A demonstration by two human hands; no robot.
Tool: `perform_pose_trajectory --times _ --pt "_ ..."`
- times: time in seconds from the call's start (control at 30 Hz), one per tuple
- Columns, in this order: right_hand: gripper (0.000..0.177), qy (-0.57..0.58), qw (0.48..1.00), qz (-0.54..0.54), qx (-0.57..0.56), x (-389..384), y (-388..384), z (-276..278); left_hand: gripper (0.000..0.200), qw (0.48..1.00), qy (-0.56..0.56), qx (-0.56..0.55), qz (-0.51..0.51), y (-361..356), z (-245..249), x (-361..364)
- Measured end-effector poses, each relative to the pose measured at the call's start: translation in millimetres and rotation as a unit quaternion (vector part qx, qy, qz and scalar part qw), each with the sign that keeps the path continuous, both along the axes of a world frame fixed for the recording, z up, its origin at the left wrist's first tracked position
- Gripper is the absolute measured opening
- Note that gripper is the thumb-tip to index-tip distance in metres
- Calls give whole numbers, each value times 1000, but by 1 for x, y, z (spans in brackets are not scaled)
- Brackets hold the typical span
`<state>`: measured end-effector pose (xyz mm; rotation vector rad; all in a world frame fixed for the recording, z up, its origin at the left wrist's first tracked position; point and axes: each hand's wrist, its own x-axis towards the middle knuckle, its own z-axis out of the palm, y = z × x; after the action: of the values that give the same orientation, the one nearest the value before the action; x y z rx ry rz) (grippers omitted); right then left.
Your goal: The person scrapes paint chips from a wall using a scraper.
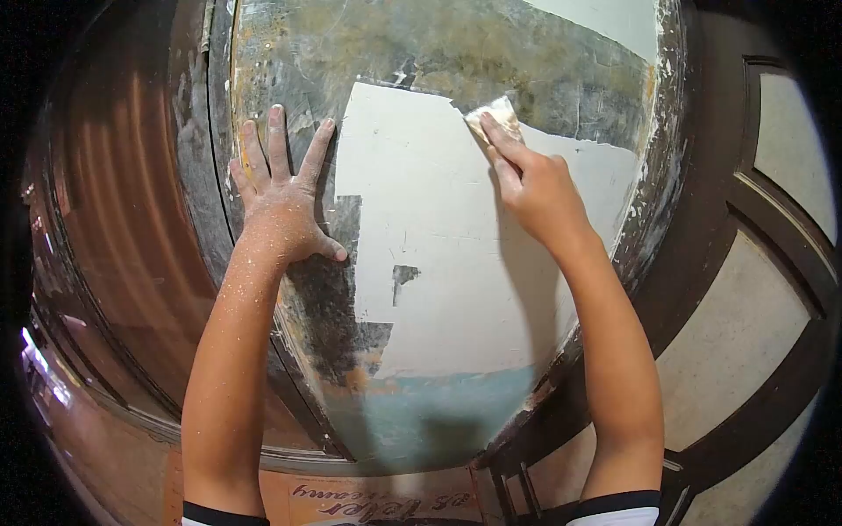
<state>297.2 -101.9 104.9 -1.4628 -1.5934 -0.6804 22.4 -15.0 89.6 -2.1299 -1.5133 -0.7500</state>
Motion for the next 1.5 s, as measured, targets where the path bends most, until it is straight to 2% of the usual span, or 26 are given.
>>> perform_pose_trajectory --times 0.17,0.23,0.37,0.4,0.5,0.57,0.63,0.67,0.97,1.03,1.17,1.2,1.37,1.5 --pt "47 -7 1000 -9 10 1 5 -1 170 1000 -4 3 -9 1 -1 1" --pt "45 -24 999 19 35 0 9 2 171 1000 -1 -2 6 0 1 2" --pt "45 4 1000 -20 -18 1 -4 -2 170 1000 -7 19 -15 2 -3 -2" --pt "46 -22 999 21 24 9 3 -8 170 1000 1 4 -6 0 0 -1" --pt "48 -11 1000 -1 0 5 5 -2 170 1000 6 -20 18 -4 4 3" --pt "48 -34 999 16 28 -3 6 4 169 999 7 -25 23 -5 6 5" --pt "49 3 1000 -23 -19 -10 1 9 163 998 24 -36 42 -7 8 5" --pt "49 -20 1000 9 16 -1 6 1 163 999 18 -24 35 -4 5 4" --pt "54 -37 999 23 30 3 15 3 163 999 20 -17 30 -3 3 3" --pt "54 -30 999 28 30 7 13 -3 170 1000 -3 -10 2 -1 1 1" --pt "51 -29 999 15 27 9 12 -11 169 1000 -3 -12 1 -1 2 1" --pt "51 -24 999 7 25 6 13 -9 160 998 32 -37 40 -6 8 3" --pt "49 2 998 32 54 1 22 -8 160 999 28 -21 33 -5 5 3" --pt "49 -26 998 26 55 7 19 -16 161 1000 17 -1 9 -1 1 0"
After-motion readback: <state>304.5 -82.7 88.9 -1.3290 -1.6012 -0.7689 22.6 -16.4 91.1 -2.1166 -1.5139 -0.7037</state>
